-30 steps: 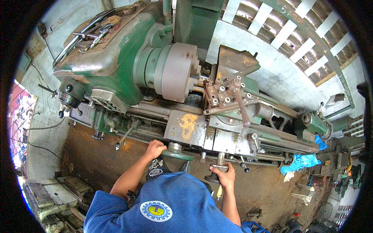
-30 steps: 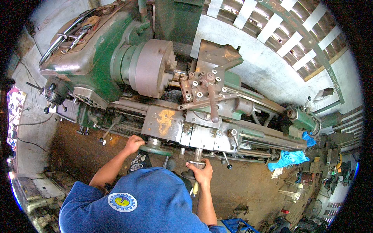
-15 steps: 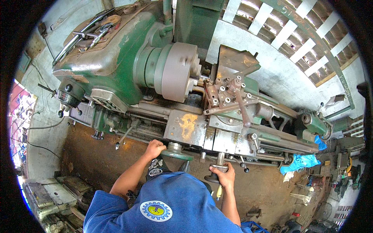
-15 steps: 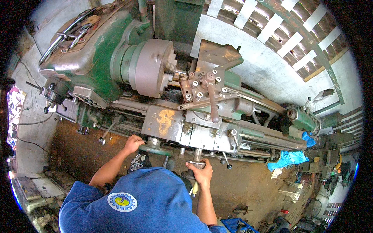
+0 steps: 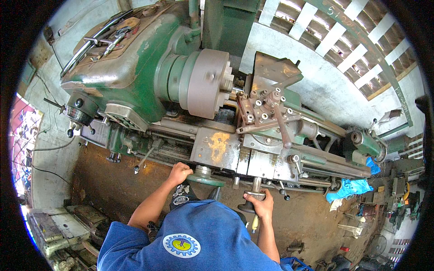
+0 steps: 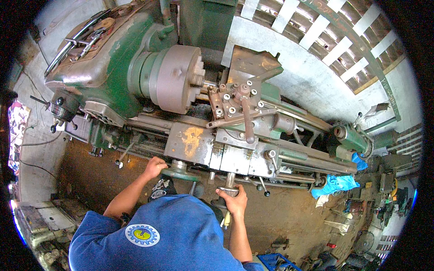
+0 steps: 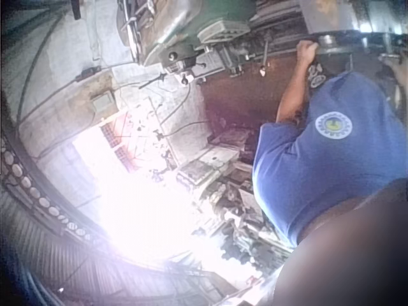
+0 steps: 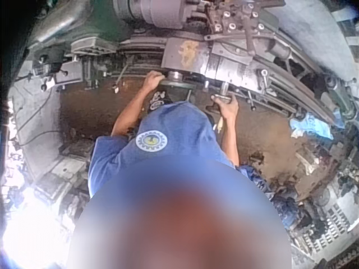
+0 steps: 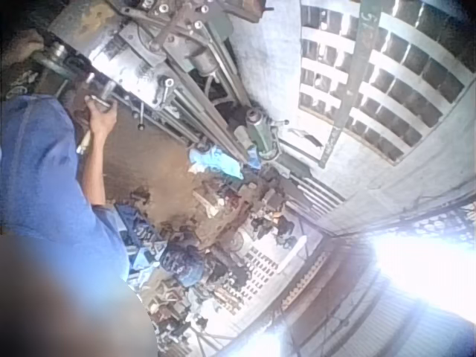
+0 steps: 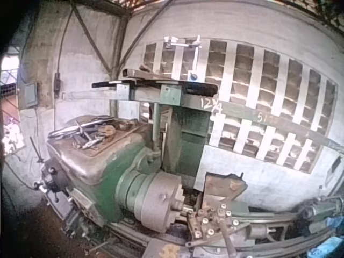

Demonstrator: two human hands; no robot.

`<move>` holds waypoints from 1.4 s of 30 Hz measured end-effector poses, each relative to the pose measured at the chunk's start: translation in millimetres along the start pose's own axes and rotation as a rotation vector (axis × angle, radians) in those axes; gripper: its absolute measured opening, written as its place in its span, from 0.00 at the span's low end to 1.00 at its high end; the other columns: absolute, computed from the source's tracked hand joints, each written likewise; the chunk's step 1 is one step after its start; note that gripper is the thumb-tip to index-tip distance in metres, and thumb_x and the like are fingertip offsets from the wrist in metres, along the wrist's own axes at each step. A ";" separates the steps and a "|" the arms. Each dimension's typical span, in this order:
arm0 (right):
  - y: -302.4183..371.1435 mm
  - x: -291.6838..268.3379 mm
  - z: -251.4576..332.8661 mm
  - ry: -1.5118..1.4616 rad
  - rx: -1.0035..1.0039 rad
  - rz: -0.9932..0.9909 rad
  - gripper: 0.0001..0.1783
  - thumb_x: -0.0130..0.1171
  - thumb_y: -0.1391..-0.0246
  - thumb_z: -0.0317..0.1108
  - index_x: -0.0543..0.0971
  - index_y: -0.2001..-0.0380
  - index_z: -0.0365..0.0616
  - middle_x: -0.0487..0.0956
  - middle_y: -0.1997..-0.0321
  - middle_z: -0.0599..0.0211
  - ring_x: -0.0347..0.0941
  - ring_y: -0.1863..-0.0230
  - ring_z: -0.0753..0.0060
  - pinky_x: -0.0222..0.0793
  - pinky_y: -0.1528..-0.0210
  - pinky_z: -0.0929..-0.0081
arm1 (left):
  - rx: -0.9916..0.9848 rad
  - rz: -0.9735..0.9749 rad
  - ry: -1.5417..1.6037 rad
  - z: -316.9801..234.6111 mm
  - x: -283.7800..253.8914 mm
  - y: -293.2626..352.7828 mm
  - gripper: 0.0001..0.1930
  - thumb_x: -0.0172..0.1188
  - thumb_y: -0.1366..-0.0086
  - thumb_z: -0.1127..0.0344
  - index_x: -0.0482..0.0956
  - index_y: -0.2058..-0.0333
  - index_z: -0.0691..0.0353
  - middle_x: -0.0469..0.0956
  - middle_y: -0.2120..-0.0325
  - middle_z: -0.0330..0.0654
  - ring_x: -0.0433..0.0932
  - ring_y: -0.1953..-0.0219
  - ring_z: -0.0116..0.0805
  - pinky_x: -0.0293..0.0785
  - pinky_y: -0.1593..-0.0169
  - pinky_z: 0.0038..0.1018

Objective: The person operates a metal lathe, turning handwheels to advance the carriage and tool post while the workpiece rotates. A second person briefly assists by adjusting a lever on the headstock. The person then uses a caliper to measure the workpiece diameter.

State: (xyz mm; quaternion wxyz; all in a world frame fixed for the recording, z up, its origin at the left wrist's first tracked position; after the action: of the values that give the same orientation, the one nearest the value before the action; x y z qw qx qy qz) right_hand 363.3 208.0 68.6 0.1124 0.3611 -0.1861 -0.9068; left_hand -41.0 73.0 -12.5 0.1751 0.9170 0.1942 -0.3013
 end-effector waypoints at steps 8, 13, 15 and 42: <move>1.1 -1.6 2.5 0.028 0.009 -0.001 0.47 0.84 0.72 0.53 0.79 0.52 0.32 0.85 0.59 0.47 0.83 0.60 0.60 0.79 0.55 0.67 | -0.020 0.036 0.046 4.5 3.6 -2.2 0.17 0.65 0.48 0.57 0.83 0.73 0.70 0.72 0.79 0.63 0.78 0.74 0.56 0.72 0.66 0.41; 2.8 0.1 1.0 0.018 0.073 0.059 0.54 0.82 0.74 0.62 0.79 0.48 0.32 0.84 0.52 0.38 0.83 0.49 0.47 0.75 0.44 0.59 | 0.048 -0.039 0.069 -0.4 -2.3 -0.4 0.17 0.65 0.48 0.57 0.82 0.73 0.70 0.72 0.79 0.62 0.78 0.75 0.55 0.72 0.66 0.41; 3.4 -0.7 3.6 0.008 0.058 0.049 0.53 0.82 0.73 0.62 0.80 0.48 0.32 0.84 0.53 0.38 0.83 0.50 0.47 0.76 0.44 0.59 | -0.001 0.027 0.055 4.4 2.9 -1.3 0.17 0.65 0.48 0.57 0.83 0.73 0.70 0.72 0.79 0.62 0.79 0.74 0.55 0.72 0.66 0.41; 0.5 -0.1 1.0 -0.014 0.013 0.023 0.47 0.84 0.71 0.51 0.77 0.50 0.30 0.84 0.60 0.48 0.83 0.61 0.62 0.79 0.56 0.67 | 0.019 -0.017 0.016 8.1 -0.2 0.7 0.18 0.64 0.47 0.55 0.85 0.71 0.68 0.76 0.75 0.62 0.81 0.67 0.57 0.74 0.61 0.42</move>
State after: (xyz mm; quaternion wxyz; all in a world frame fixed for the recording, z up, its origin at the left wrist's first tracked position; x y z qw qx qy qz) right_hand 362.7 207.8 69.5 0.1193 0.3532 -0.1971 -0.9067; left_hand -44.7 68.8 -18.3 0.1622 0.9192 0.2006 -0.2974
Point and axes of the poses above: each hand's wrist, its own y-axis away from the middle knuckle, its own x-axis out of the palm, z = x × y, the point moved 9 cm from there along -y, towards the middle knuckle
